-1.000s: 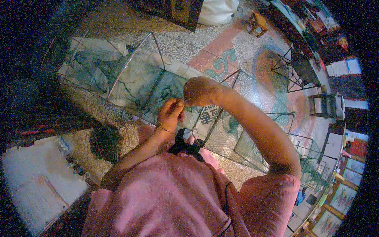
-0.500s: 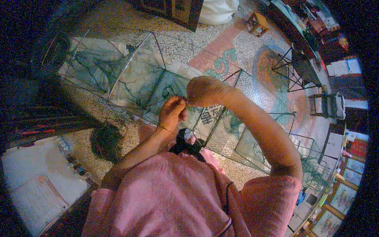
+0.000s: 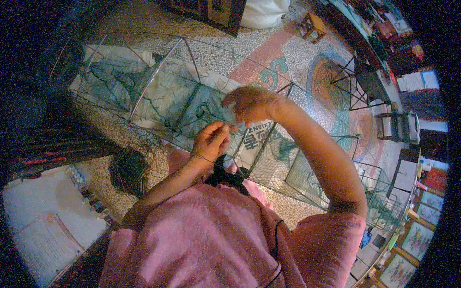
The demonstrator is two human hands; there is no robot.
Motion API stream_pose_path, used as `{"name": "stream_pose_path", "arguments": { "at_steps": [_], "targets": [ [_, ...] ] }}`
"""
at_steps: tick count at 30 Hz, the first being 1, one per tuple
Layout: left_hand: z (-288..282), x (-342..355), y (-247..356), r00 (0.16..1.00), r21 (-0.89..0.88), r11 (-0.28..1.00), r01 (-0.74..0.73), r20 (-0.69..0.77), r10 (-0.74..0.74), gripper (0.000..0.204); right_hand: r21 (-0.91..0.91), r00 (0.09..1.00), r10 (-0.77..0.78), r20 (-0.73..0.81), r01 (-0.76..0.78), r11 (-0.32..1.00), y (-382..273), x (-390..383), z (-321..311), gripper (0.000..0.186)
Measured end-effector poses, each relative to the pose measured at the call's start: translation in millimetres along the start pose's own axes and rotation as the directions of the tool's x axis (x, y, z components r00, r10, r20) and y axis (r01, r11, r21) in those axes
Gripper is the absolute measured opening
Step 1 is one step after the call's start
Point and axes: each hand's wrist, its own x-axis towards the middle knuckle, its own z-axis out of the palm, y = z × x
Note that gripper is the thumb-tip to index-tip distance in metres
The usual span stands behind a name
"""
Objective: The person repairs a long green mesh fishing net by hand and with scissors, tying individual segments of the net together with fine string.
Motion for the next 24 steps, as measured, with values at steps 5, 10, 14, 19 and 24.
{"name": "stream_pose_path", "arguments": {
  "at_steps": [5, 10, 14, 19, 24],
  "targets": [
    [-6.3, -1.7, 13.6, 0.94, -0.181, 0.923, 0.34, 0.055, -0.335, 0.016, -0.335, 0.965, -0.138, 0.223, 0.209, 0.919, 5.8, 10.0, 13.3, 0.024],
    [-9.0, 4.8, 5.0, 0.942, 0.041, 0.944, 0.328, 0.064, -0.33, 0.02, -0.603, 0.99, -0.137, -0.006, 0.106, 0.791, 14.6, 10.9, 18.6, 0.02],
    [-7.7, 13.9, 9.4, 0.867, 0.088, 0.884, 0.458, 0.173, -0.467, 0.022, -0.556, 0.983, -0.072, -0.167, -0.034, 0.83, 5.9, 7.7, 23.4, 0.015],
    [-5.3, 24.9, 18.6, 0.976, 0.332, 0.943, 0.025, 0.196, -0.096, 0.014, -0.604, 0.982, -0.07, -0.175, -0.051, 0.795, 14.5, 13.6, 25.8, 0.018],
    [-4.8, 21.8, 12.2, 0.988, 0.407, 0.909, -0.088, 0.149, 0.03, 0.012, -0.565, 1.0, -0.013, 0.019, 0.022, 0.825, 19.4, 19.5, 16.9, 0.02]
  ]
}}
